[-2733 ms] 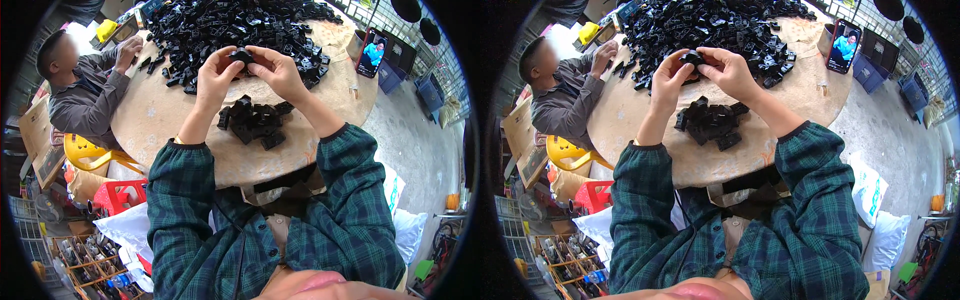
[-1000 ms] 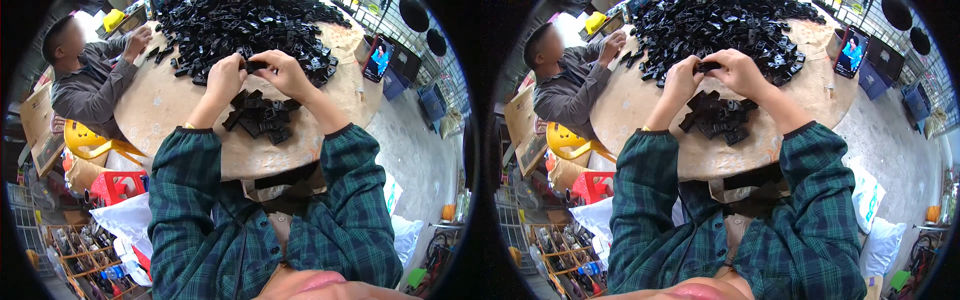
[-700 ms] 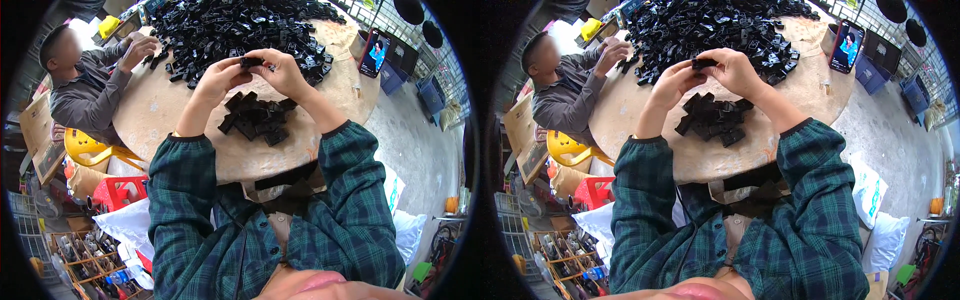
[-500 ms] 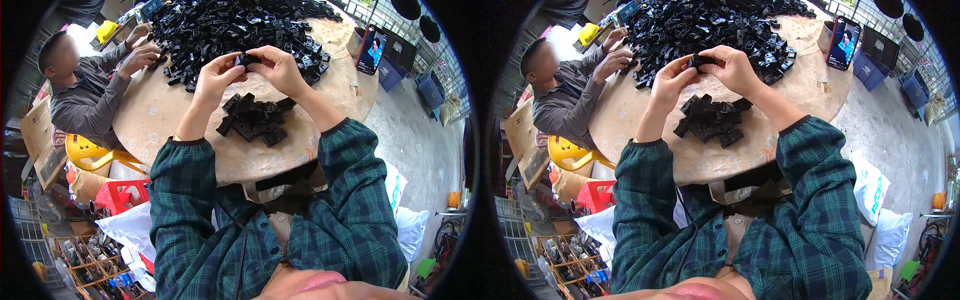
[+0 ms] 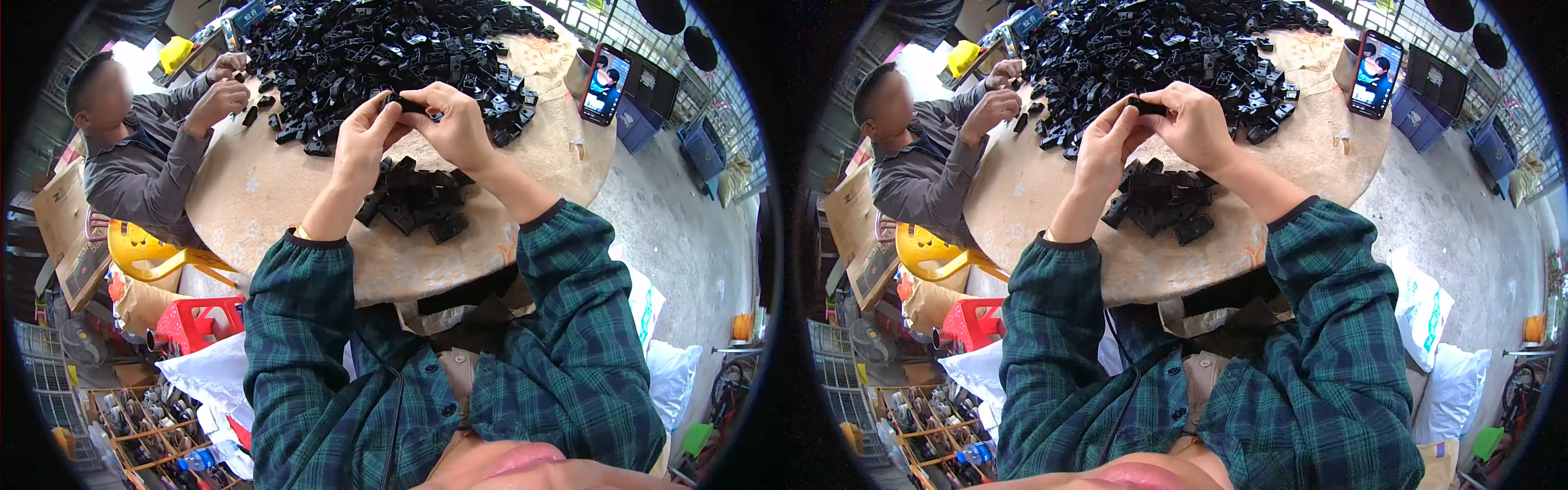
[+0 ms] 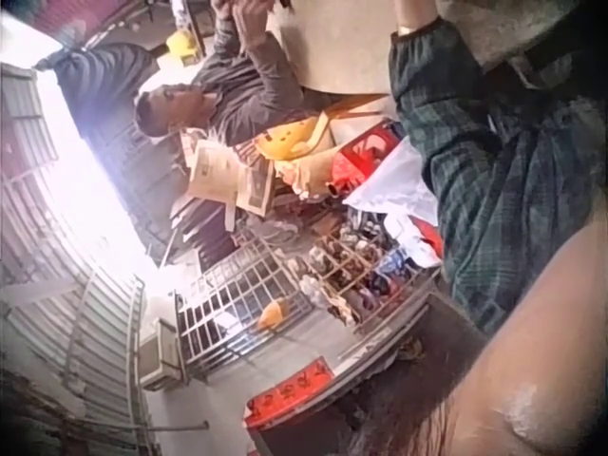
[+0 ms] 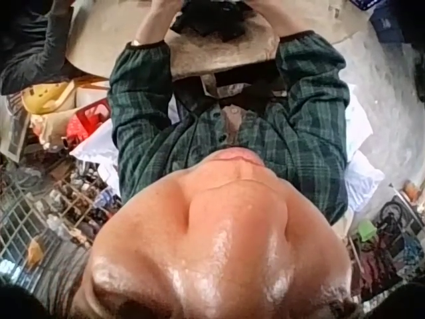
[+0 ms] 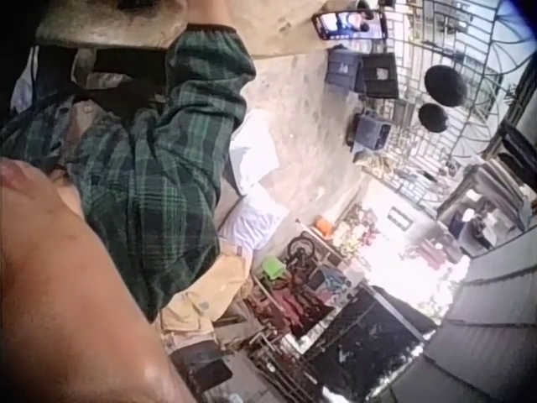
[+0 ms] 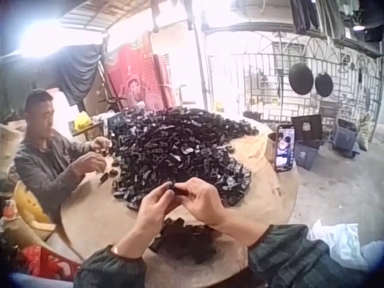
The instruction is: Sorting black plastic components from a large pile on a round table.
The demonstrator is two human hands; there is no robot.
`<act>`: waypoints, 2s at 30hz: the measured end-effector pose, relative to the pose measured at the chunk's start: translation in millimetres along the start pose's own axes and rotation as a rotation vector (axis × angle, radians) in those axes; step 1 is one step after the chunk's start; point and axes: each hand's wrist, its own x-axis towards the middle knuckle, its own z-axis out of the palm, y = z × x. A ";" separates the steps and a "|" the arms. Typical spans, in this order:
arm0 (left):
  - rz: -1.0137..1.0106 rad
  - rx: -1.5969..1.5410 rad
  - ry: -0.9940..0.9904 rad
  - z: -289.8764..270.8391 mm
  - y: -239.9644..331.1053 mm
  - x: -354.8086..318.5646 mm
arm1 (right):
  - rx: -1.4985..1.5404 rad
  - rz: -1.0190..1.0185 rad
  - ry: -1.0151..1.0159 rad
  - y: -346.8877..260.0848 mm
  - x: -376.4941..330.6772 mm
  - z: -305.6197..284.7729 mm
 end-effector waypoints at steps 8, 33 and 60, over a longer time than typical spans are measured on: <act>0.009 0.019 0.023 3.1 7.8 -3.5 | -0.004 -0.133 0.050 0.1 0.4 7.0; 0.098 0.887 -0.465 -19.8 10.1 1.6 | -0.655 0.085 -0.386 42.7 -5.1 -4.1; 0.029 0.798 -0.205 -68.1 32.0 19.4 | 0.664 0.758 -0.193 40.3 6.0 -14.0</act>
